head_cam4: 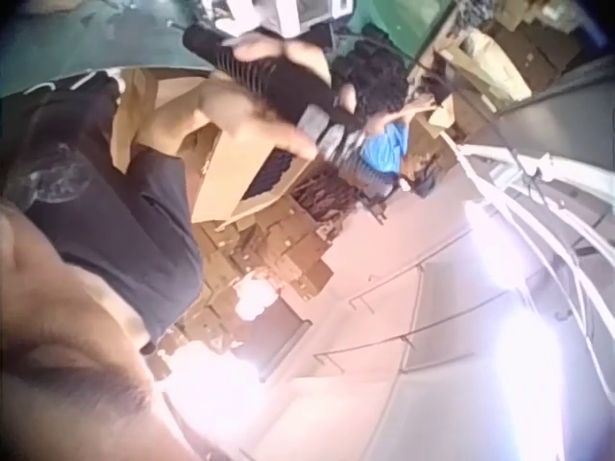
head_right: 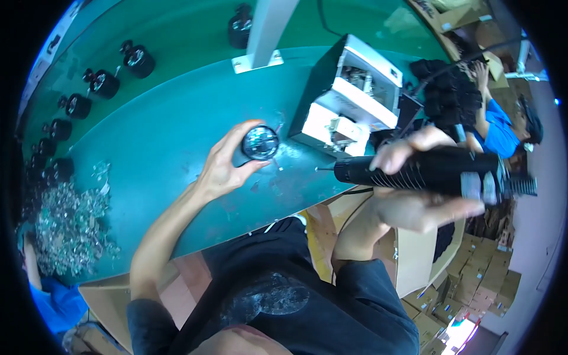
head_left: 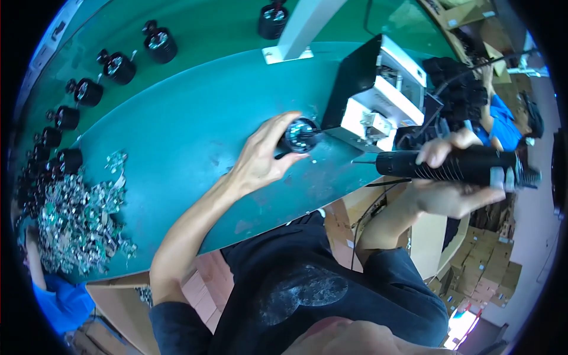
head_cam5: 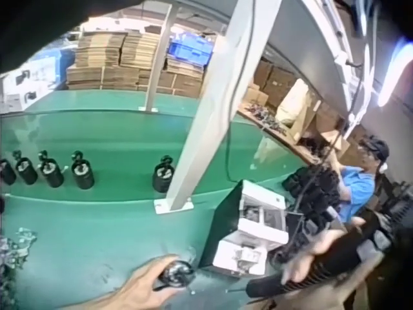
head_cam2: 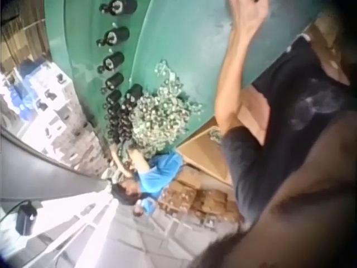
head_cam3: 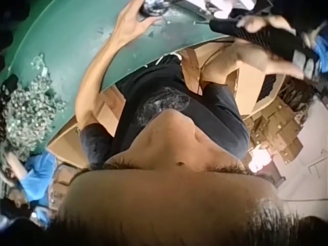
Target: Assembling electronic components using an electric screwdriver on a factory production line.
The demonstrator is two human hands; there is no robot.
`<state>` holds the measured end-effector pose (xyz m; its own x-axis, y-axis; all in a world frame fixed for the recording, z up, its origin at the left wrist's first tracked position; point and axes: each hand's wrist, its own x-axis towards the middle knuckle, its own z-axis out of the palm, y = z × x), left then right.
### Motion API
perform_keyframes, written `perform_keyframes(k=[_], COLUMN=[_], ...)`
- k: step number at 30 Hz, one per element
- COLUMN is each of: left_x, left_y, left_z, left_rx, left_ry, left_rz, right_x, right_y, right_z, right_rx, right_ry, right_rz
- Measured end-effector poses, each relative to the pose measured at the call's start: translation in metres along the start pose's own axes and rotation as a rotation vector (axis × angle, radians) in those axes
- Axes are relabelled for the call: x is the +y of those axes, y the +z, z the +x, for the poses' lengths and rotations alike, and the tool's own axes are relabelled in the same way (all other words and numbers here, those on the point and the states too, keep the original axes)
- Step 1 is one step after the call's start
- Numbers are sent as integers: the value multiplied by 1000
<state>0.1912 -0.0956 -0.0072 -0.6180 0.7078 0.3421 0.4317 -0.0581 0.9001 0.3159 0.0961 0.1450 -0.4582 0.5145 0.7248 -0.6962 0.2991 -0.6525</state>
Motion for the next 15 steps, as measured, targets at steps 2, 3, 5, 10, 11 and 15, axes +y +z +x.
perform_keyframes(k=[2,3,5,10,11,15], left_x=[-1,-3,-4,-6,-6,-5], left_y=[-2,-2,1,3,2,1], left_z=[0,0,-2,-3,-3,-3], left_rx=[-14,-6,24,26,24,31], left_ry=[22,63,141,180,180,159], left_rz=[16,38,76,87,85,77], right_x=[2,4,7,19,21,29], right_y=[8,17,36,39,40,51], right_z=[-4,-6,-10,-13,-12,-18], right_rx=[0,17,39,-131,-193,-28], right_ry=[31,-25,-128,-174,-172,-147], right_rz=[53,82,139,158,156,175])
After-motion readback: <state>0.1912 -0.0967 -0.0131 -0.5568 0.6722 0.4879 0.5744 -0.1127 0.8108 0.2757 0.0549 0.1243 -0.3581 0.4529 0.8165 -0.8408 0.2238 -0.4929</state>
